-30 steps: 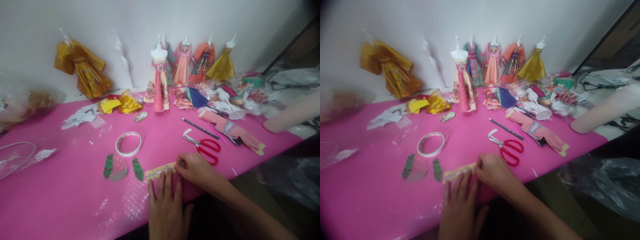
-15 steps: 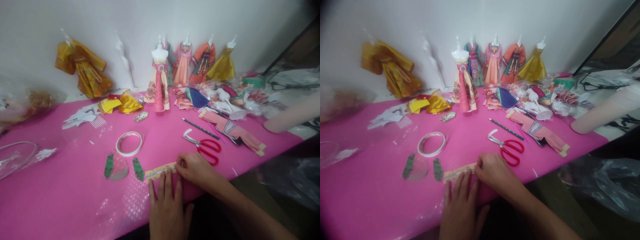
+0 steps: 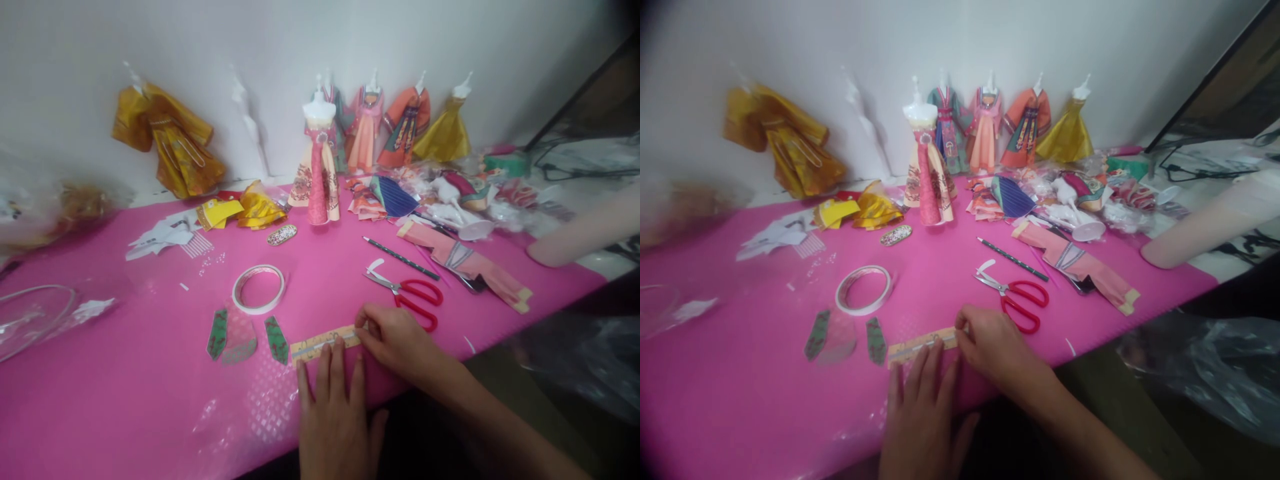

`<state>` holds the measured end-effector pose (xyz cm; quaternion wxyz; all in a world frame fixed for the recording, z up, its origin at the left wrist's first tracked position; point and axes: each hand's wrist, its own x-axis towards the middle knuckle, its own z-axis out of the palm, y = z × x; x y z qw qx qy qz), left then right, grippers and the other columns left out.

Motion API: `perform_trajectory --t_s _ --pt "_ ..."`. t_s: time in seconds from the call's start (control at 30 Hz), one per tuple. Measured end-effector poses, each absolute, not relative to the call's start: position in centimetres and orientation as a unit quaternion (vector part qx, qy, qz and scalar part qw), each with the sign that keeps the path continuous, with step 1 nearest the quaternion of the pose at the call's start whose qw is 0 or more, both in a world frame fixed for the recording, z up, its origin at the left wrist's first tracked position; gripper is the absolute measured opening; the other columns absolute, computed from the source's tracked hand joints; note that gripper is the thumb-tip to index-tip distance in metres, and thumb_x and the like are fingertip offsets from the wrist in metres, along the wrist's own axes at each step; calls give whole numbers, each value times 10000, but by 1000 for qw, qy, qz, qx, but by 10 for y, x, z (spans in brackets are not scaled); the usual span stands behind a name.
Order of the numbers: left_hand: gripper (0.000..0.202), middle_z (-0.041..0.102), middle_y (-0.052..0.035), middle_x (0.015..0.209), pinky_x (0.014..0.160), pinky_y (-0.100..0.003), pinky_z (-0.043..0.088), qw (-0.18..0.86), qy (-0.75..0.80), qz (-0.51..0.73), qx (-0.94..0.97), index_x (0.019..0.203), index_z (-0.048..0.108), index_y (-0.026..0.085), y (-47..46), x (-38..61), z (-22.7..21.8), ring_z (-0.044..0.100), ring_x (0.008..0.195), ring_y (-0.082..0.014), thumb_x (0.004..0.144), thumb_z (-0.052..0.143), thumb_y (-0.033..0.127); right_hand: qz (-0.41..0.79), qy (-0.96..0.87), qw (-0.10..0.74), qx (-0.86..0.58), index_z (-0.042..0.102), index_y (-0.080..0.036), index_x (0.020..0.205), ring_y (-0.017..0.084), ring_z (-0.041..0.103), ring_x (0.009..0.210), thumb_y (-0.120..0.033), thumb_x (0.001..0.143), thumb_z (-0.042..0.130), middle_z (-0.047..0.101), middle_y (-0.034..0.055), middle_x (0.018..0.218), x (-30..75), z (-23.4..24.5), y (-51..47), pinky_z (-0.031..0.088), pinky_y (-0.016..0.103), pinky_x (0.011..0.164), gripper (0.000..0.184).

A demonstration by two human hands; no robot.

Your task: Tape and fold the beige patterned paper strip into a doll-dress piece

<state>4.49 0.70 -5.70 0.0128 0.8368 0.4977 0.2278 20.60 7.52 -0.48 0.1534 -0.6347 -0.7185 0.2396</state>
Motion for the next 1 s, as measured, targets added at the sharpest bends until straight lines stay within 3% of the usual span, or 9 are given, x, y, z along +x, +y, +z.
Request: perform_trajectory --t_s 0.13,0.33,0.57,0.77,1.0 --pt "608 570 -172 1428 1132 -633 205 14 499 218 839 1322 583 166 7 45 -57 483 1309 -368 881 595 584 229 -775 145 -572 679 -218 1011 155 619 806 -176 938 472 679 23 876 205 -4 64 398 258 709 224" --pt "609 597 -161 1401 1136 -622 206 20 497 233 835 1321 588 171 8 45 -57 498 1291 -365 860 625 568 193 -806 110 -549 674 -226 1179 181 600 764 -166 918 476 660 52 889 206 -6 53 370 287 650 333" --pt "603 577 -168 1421 1131 -627 217 13 500 233 834 1305 594 178 7 45 -56 489 1307 -363 861 623 586 174 -792 119 -573 705 -209 1117 205 622 769 -187 922 465 656 63 875 217 -9 47 393 302 645 310" --pt "647 580 -159 1418 1122 -631 234 21 501 232 834 1338 569 207 6 43 -56 472 1324 -379 832 651 602 167 -725 213 -634 705 -223 1004 164 638 799 -206 942 465 671 32 875 229 -14 50 433 275 711 249" --pt "593 576 -153 1420 1112 -639 254 6 499 235 834 1325 569 211 7 43 -59 485 1307 -389 847 646 553 107 -683 202 -694 634 -190 821 205 564 679 -264 899 560 620 46 770 234 -25 60 325 317 600 130"
